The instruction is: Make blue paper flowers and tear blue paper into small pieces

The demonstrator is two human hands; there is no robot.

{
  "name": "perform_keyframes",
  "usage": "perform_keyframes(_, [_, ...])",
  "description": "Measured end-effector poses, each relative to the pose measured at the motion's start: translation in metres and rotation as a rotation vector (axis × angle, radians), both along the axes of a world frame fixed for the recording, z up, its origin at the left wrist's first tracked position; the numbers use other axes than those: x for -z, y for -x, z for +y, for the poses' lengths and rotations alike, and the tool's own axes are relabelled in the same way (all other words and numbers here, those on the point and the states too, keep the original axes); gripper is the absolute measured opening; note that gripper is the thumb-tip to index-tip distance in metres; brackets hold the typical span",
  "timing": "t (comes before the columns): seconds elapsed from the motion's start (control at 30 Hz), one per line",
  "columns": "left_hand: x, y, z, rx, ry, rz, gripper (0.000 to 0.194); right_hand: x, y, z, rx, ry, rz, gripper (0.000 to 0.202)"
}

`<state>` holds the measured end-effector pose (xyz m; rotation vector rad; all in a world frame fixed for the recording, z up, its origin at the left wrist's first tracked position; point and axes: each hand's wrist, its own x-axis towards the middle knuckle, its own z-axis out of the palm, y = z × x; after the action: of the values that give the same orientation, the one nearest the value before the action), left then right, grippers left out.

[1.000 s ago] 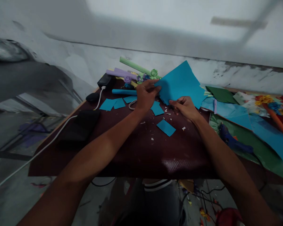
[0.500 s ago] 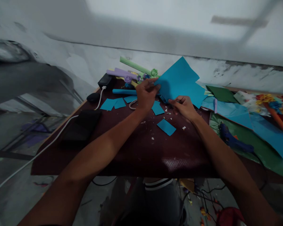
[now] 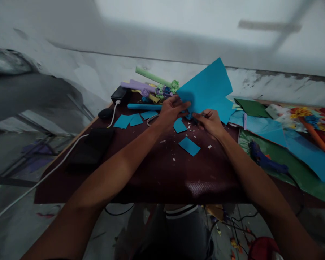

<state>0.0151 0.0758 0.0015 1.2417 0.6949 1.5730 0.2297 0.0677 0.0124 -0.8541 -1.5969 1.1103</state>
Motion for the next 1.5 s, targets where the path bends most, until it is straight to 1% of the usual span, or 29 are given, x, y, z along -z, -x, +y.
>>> perform_keyframes(0.07, [0.001,-0.004,-0.003,0.022,-0.024,0.105,0.056,-0.003,0.0,-0.001,0.012,-0.007,-0.038,0.062])
perform_keyframes(0.17, [0.002,-0.004,-0.001,-0.087,-0.119,0.219,0.057,-0.006,0.0,-0.001,0.028,-0.027,-0.08,0.051])
perform_keyframes(0.23, [0.002,-0.002,0.001,-0.112,-0.143,0.247,0.057,-0.006,-0.001,0.001,0.053,-0.038,-0.063,0.042])
perform_keyframes(0.3, [0.001,0.0,0.001,-0.067,-0.14,0.26,0.056,-0.005,-0.002,0.003,0.071,-0.038,-0.046,0.039])
perform_keyframes(0.4, [0.001,0.001,0.001,-0.006,-0.142,0.284,0.055,-0.001,-0.004,0.005,0.069,-0.022,-0.071,0.045])
perform_keyframes(0.47, [0.001,0.0,0.0,0.006,-0.134,0.289,0.055,0.001,-0.004,0.007,0.055,0.0,-0.043,0.041])
perform_keyframes(0.53, [0.001,0.0,-0.001,0.011,-0.122,0.284,0.053,0.002,-0.005,0.01,0.041,0.028,0.031,0.039])
perform_keyframes(0.67, [0.003,0.002,0.002,-0.001,-0.133,0.273,0.052,-0.001,-0.008,0.017,0.068,0.047,0.145,0.043])
perform_keyframes(0.77, [0.006,0.005,0.006,0.015,-0.153,0.29,0.048,-0.006,-0.011,0.021,0.129,0.028,0.206,0.041])
perform_keyframes(0.87, [0.008,0.008,0.008,0.06,-0.148,0.301,0.042,-0.011,-0.014,0.026,0.266,-0.037,0.271,0.046])
perform_keyframes(0.97, [0.006,0.01,0.007,0.074,-0.161,0.307,0.036,-0.014,-0.023,0.035,0.395,-0.111,0.353,0.047])
perform_keyframes(1.13, [0.002,0.011,0.006,0.103,-0.212,0.347,0.03,-0.018,-0.045,0.05,0.507,-0.189,0.458,0.042])
perform_keyframes(1.2, [0.003,0.012,0.007,0.084,-0.204,0.356,0.03,-0.02,-0.049,0.051,0.519,-0.176,0.49,0.044])
perform_keyframes(1.27, [0.005,0.012,0.008,0.062,-0.186,0.351,0.031,-0.022,-0.047,0.048,0.486,-0.108,0.511,0.047])
perform_keyframes(1.3, [0.005,0.012,0.009,0.052,-0.178,0.339,0.032,-0.023,-0.044,0.044,0.442,-0.055,0.511,0.049])
perform_keyframes(1.37, [0.005,0.011,0.008,0.038,-0.173,0.315,0.036,-0.022,-0.035,0.034,0.291,0.064,0.459,0.056])
perform_keyframes(1.43, [0.003,0.009,0.006,0.042,-0.183,0.306,0.039,-0.019,-0.024,0.021,0.084,0.151,0.299,0.062])
perform_keyframes(1.47, [0.001,0.009,0.005,0.059,-0.193,0.311,0.041,-0.017,-0.02,0.015,0.01,0.166,0.186,0.063])
perform_keyframes(1.5, [0.0,0.008,0.003,0.085,-0.205,0.323,0.042,-0.015,-0.016,0.01,-0.03,0.168,0.075,0.06])
